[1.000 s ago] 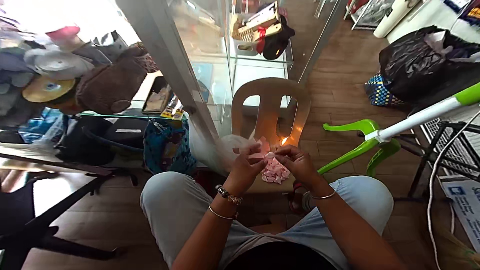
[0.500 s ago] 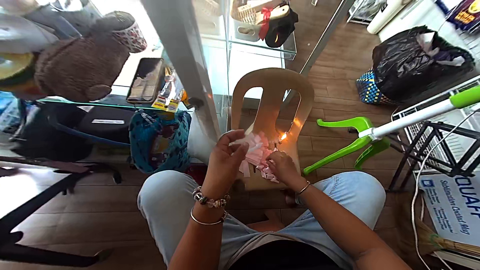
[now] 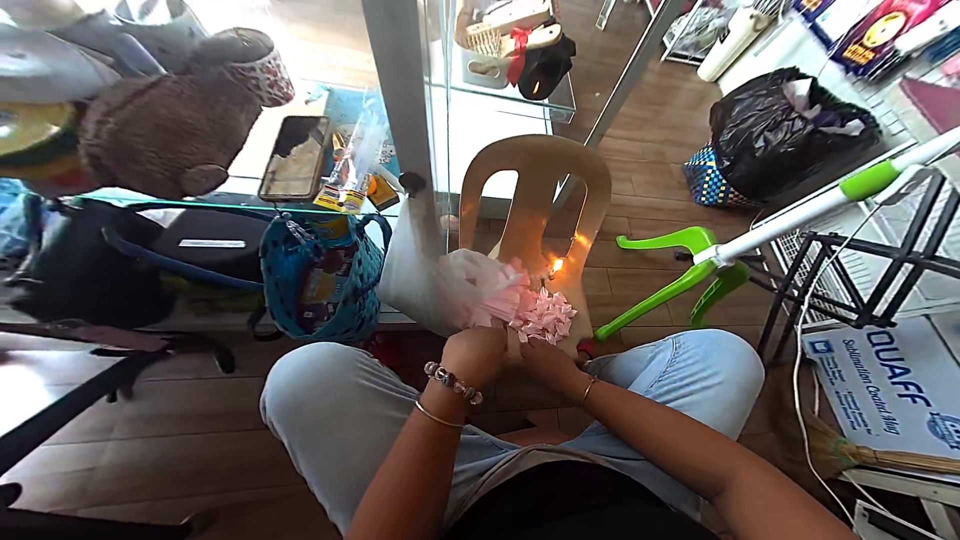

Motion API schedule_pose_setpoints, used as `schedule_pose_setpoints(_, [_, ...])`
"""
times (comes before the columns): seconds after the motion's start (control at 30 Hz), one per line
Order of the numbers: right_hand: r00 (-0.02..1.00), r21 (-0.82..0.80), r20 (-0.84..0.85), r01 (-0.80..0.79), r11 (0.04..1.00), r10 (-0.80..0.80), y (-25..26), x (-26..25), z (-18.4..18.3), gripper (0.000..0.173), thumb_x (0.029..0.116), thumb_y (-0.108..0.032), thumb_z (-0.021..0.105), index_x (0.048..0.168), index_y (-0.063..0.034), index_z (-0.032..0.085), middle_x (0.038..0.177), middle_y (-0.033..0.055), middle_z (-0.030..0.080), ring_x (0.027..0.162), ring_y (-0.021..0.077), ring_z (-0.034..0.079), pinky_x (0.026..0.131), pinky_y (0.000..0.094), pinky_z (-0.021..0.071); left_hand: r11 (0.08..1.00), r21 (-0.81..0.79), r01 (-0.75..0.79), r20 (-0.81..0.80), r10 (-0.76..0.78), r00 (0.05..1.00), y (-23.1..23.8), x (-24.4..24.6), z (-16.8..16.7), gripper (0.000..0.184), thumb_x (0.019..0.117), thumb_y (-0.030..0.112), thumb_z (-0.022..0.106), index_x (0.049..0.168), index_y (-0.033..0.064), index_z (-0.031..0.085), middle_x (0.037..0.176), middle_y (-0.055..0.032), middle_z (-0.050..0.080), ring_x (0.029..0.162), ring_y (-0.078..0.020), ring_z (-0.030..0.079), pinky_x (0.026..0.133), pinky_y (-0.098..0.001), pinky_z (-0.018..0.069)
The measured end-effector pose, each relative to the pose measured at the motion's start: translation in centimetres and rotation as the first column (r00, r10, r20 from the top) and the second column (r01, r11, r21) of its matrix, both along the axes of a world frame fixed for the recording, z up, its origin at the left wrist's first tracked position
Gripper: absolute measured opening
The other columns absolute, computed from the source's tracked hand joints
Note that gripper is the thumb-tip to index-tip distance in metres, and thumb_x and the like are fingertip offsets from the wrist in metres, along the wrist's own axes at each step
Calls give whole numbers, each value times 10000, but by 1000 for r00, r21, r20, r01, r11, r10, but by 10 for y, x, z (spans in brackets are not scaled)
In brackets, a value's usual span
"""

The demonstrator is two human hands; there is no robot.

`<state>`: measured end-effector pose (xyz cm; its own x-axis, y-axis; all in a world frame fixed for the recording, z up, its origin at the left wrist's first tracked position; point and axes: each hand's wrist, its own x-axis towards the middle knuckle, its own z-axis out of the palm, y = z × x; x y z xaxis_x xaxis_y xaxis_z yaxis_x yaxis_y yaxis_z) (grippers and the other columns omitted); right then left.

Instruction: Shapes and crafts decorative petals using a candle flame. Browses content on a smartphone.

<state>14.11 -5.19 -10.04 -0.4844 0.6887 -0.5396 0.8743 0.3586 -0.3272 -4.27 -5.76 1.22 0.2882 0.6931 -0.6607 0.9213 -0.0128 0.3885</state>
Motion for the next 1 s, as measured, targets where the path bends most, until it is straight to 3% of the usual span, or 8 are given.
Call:
schedule_pose_setpoints(0.13, [997,12,11,80,997,-80,7,30,-13,326,1046,-116,492,1278,87,597,1354,290,557,1293,429,535,1087,528,433,997,-20,-69,-178,64,982,8,32,-45,343,1013,48,526,1334,-51,594,1415,-288,538,1316,-488,515,1002,-670,459])
schedule_pose_setpoints(0.27, [989,-7,-69,128,992,-128,15,39,-14,329,1041,-109,492,1294,68,609,1385,263,555,1336,395,511,1138,490,395,996,-6,-91,-259,86,962,5,60,-82,420,998,-7,529,1405,-113,507,1536,-301,410,1436,-465,384,1182,-612,284])
schedule_pose_setpoints(0.5, [932,22,-223,299,954,-286,23,51,19,320,1047,-147,510,1260,57,635,1296,239,615,1264,338,578,1112,445,428,992,45,117,-345,-94,934,-26,84,-99,385,1057,-52,330,1406,-190,415,1461,-366,442,1382,-483,454,1077,-570,436])
schedule_pose_setpoints(0.7, [911,66,-273,337,939,-308,23,52,31,321,1049,-163,498,1259,32,643,1277,212,630,1238,322,594,1086,446,448,918,62,391,-282,-360,890,-31,83,-95,340,1057,-44,345,1349,-123,501,1346,-329,542,1252,-473,564,1004,-559,485])
schedule_pose_setpoints(0.77, [898,74,-292,366,928,-330,23,54,36,327,1050,-178,504,1278,14,639,1291,201,632,1237,315,598,1083,449,450,952,90,292,-227,-266,937,-25,80,-92,350,1059,-25,372,1375,-84,510,1359,-309,550,1258,-473,563,992,-585,487])
schedule_pose_setpoints(0.87, [752,-12,-466,522,853,-467,27,63,49,344,1027,-180,565,1293,28,628,1287,194,644,1179,276,635,1051,410,487,965,207,-164,88,149,985,-5,65,-73,368,1063,94,448,1404,-1,548,1339,-231,617,1248,-386,604,1050,-565,471])
schedule_pose_setpoints(0.93, [526,-238,-583,618,749,-620,33,67,63,347,1031,-165,586,1311,40,597,1265,196,649,1118,244,658,985,385,525,862,204,-464,459,334,823,7,52,-58,358,1022,114,558,1347,-33,580,1191,-213,668,1054,-289,675,972,-447,528])
schedule_pose_setpoints(1.0, [274,-562,-531,594,575,-802,34,67,80,366,1095,-228,490,1362,19,530,1245,174,628,1023,220,656,864,374,545,769,51,-637,718,416,559,12,48,-41,316,983,52,627,1279,-50,588,1102,-146,667,879,-171,697,815,-335,595])
